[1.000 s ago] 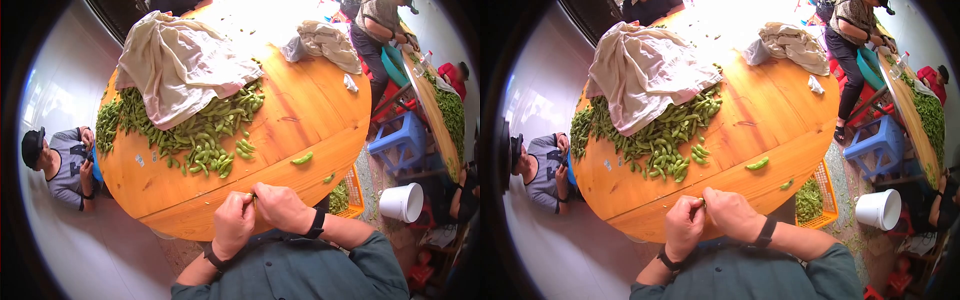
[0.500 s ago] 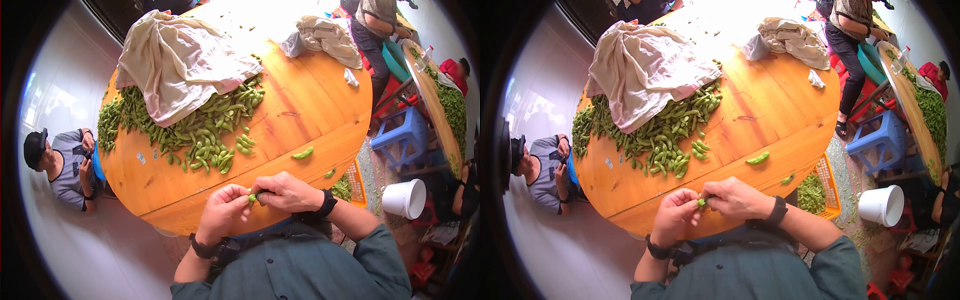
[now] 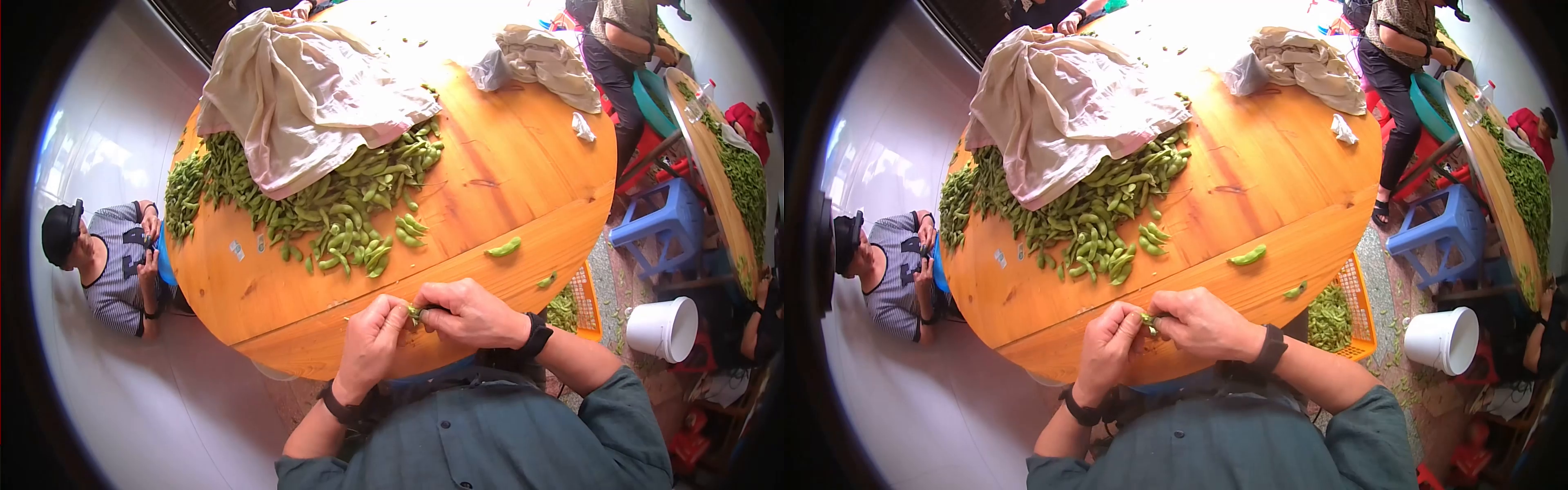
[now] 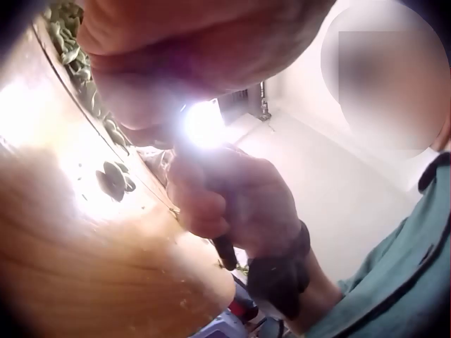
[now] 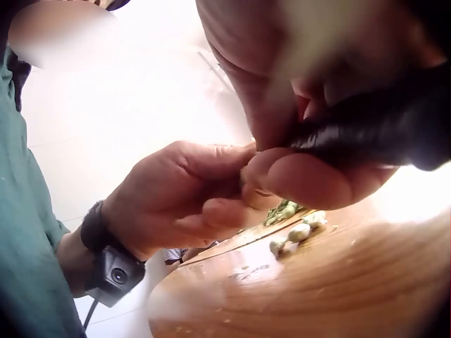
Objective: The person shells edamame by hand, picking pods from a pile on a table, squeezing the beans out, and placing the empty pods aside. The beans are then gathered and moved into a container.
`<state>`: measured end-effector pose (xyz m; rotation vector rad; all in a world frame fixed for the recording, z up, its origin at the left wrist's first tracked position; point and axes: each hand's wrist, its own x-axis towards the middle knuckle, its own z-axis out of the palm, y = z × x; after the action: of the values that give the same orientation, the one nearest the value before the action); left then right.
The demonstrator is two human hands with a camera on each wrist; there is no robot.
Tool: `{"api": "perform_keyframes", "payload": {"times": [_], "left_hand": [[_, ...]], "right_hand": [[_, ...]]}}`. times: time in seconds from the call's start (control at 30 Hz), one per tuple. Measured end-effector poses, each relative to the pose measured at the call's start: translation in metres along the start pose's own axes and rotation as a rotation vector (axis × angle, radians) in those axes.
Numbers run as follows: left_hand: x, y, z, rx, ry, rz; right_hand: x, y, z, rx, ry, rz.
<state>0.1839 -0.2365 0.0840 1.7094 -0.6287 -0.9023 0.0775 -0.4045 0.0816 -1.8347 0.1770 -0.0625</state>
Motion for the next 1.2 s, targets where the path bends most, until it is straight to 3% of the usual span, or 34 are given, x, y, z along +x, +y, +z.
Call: {"api": "perform_keyframes", "payload": {"times": [0.03, 0.13, 0.2, 0.27, 0.33, 0.4, 0.47, 0.57, 0.67, 0.87, 1.17, 1.2], "left_hand": [[0.000, 0.000, 0.000, -0.198, -0.016, -0.125], [0.002, 0.002, -0.003, -0.348, -0.038, -0.237], [0.002, 0.000, -0.003, -0.383, -0.047, -0.242], [0.003, -0.005, -0.003, -0.417, -0.054, -0.246], [0.003, -0.008, -0.006, -0.625, -0.134, -0.268], [0.004, -0.007, -0.006, -0.614, -0.139, -0.286], [0.006, -0.006, -0.006, -0.604, -0.143, -0.305], [0.005, -0.009, -0.002, -0.481, -0.153, -0.302], [0.006, -0.009, 0.002, -0.458, -0.137, -0.242], [0.008, -0.004, -0.007, -0.509, -0.199, -0.331], [0.011, -0.005, -0.002, -0.403, -0.155, -0.269], [0.012, -0.012, 0.001, -0.276, -0.092, -0.165]], "right_hand": [[0.001, 0.003, -0.002, 0.022, -0.030, -0.013], [0.003, 0.004, -0.006, 0.067, -0.091, -0.015], [0.004, 0.004, -0.009, 0.088, -0.123, -0.002], [0.006, 0.002, -0.011, 0.234, -0.180, 0.155], [0.007, -0.001, -0.011, 0.258, -0.176, 0.203], [0.008, 0.000, -0.010, 0.284, -0.172, 0.253], [0.009, 0.003, -0.006, 0.051, -0.082, 0.069], [0.010, 0.003, -0.003, -0.142, -0.068, 0.036], [0.008, 0.002, -0.001, -0.184, -0.016, -0.020], [0.004, 0.000, 0.000, -0.200, 0.005, -0.040], [-0.001, -0.014, 0.004, -0.437, 0.063, -0.103], [-0.002, -0.012, 0.005, -0.437, 0.064, -0.102]]}}
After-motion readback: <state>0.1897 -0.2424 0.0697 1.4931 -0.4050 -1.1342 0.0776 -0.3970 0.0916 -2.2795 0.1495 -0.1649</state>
